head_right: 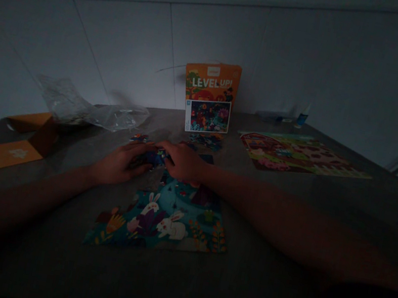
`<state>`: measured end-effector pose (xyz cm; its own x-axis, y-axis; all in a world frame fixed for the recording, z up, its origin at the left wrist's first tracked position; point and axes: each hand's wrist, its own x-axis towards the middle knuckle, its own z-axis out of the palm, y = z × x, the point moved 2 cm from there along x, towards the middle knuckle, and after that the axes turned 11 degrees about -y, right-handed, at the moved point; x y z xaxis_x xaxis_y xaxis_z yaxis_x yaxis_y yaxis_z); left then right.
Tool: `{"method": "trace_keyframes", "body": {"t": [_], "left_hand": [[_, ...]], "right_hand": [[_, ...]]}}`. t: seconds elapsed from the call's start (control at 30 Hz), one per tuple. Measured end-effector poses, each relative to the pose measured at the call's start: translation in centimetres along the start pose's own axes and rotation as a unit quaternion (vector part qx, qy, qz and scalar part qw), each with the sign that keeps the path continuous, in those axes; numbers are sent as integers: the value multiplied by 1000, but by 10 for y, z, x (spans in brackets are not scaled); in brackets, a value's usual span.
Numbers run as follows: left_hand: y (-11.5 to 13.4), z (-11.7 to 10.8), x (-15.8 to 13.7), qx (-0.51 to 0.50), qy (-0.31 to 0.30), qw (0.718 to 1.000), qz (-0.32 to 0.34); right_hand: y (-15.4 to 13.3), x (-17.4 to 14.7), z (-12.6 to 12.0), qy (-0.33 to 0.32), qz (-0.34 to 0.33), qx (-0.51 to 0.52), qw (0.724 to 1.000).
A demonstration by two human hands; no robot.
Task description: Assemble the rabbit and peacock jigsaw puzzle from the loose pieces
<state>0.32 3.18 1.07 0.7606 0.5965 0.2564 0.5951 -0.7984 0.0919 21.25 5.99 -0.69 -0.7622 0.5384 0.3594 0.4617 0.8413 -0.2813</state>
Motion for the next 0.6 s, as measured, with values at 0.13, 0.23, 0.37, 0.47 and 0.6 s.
{"method": "trace_keyframes", "body": {"t": [0.13,0.23,0.37,0.47,0.6], "left_hand": [[1,0,0,-6,-4,1000,8],[1,0,0,-10,-5,1000,5],[1,0,0,-11,-8,1000,-2],[1,0,0,-11,-10,1000,0],[2,-1,0,-13,-13,1000,1]], "right_hand": [[-1,0,0,-6,7,-7,1000],[0,0,0,-4,6,-9,1000],[0,0,0,0,-3,-5,1000],[1,0,1,-2,1,-11,1000],[0,0,1,-3,2,-7,1000]]}}
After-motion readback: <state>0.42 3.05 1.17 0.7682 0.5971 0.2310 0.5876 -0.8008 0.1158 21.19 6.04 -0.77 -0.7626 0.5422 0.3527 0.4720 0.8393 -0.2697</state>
